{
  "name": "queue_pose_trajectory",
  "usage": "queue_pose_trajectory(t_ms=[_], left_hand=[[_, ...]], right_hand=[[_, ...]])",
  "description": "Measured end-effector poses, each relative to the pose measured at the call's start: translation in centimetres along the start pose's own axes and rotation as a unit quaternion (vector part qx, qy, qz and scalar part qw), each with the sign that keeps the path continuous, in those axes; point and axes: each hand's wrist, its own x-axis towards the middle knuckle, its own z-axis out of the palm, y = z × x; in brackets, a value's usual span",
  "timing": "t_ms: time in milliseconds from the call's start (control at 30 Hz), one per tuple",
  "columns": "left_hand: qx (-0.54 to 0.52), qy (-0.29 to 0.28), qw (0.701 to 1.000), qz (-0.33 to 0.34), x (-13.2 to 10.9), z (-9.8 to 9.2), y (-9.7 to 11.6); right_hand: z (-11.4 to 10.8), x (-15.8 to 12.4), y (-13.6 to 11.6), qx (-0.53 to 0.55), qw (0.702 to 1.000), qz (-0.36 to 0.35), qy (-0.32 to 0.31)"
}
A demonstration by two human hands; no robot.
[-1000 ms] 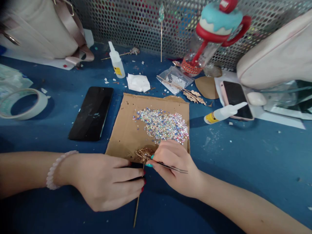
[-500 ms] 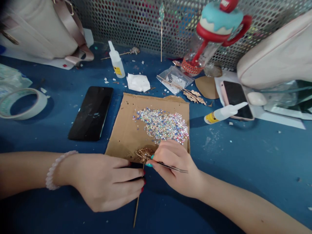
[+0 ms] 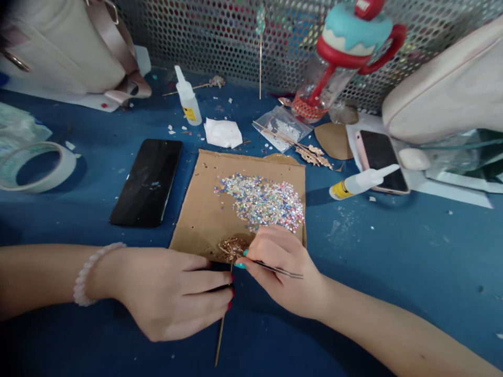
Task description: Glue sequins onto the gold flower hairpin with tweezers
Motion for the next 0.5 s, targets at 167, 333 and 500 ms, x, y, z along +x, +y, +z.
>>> queue_pose_trajectory(t_ms=[167,333,500], left_hand=[[0.006,0.006,1.000,0.001,-0.10,0.07,0.02],[0.004,0.001,1.000,0.001,-0.17,0.08,0.07],[0.001,-0.008,1.000,0.004,-0.18,0.04,0.07]], right_hand=[[0.10,-0.02,0.05,0.007,1.000,-0.003,0.002],[0.09,0.01,0.02,0.006,1.000,0.001,-0.001],[-0.02,-0.20,0.06,0.011,1.000,0.003,-0.001]])
